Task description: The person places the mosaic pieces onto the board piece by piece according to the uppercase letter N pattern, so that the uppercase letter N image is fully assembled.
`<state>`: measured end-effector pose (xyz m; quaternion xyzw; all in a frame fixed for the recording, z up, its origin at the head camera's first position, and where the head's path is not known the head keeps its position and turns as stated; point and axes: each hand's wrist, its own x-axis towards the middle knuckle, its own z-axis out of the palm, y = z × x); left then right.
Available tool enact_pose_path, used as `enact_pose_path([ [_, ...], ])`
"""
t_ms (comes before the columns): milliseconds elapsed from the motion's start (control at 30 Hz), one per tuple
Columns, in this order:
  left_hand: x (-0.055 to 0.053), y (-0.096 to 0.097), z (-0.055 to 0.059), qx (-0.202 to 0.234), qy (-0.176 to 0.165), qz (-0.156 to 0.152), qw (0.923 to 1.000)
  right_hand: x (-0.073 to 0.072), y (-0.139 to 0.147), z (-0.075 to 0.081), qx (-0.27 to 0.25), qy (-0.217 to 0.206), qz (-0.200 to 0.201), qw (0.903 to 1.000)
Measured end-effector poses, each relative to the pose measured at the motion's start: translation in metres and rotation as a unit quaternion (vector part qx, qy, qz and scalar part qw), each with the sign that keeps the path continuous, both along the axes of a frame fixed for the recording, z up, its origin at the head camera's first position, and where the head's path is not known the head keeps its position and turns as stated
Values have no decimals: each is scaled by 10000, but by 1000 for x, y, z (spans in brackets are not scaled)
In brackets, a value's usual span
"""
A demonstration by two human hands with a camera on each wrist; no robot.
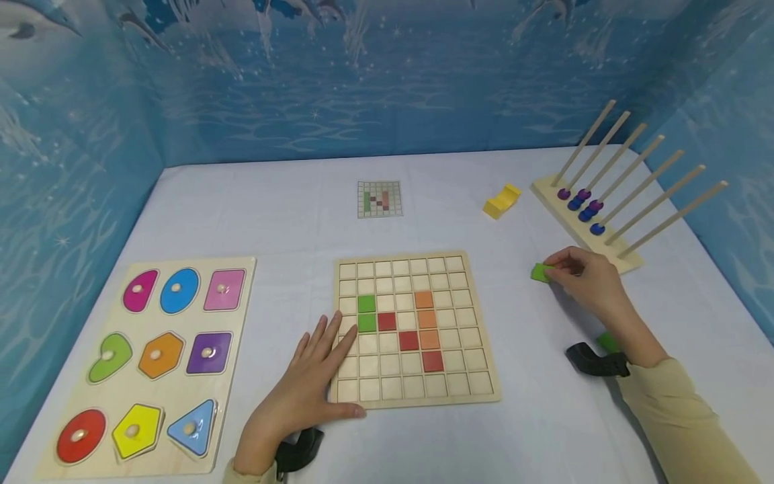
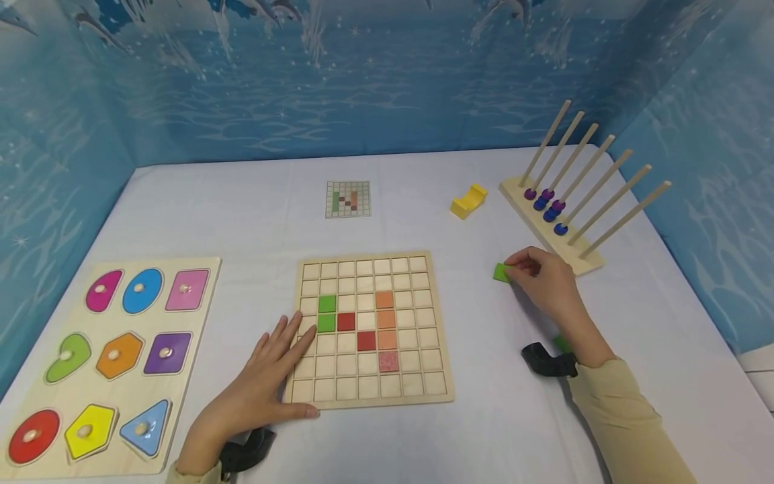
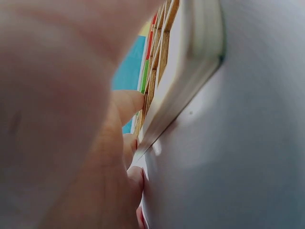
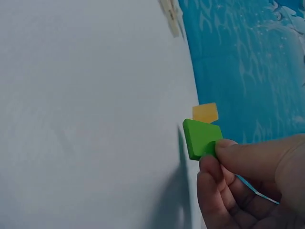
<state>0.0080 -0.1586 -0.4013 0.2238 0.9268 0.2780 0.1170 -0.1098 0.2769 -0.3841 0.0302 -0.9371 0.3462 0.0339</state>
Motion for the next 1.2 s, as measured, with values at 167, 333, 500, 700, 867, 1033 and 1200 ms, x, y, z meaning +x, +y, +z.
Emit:
enact_pose_path([
  [167, 0, -1, 0, -12, -13, 14, 10000, 2, -10, 11, -564, -123, 157, 9982],
  [333, 0, -1, 0, 42, -30, 30, 10000, 5, -39, 22, -1213, -36, 443, 9916],
  [500, 3, 1, 0, 50, -200, 55, 9998, 15, -83, 30, -1742, -55, 800, 9814],
  [700, 6, 1, 1, -27, -299, 111, 9995, 26, -145, 29, -2406, -591, 1677, 9542],
  [867, 3, 0, 2, -76, -163, 121, 9998, 31, -187, 22, -2433, -1049, 2286, 9368],
  [1033, 1, 0, 1, -10, -51, 23, 10000, 37, -209, 11, -2366, -1229, 2707, 9250],
  [1200, 0, 1, 1, -1, 2, -29, 10000, 38, -216, 2, -2287, -1198, 2953, 9199],
])
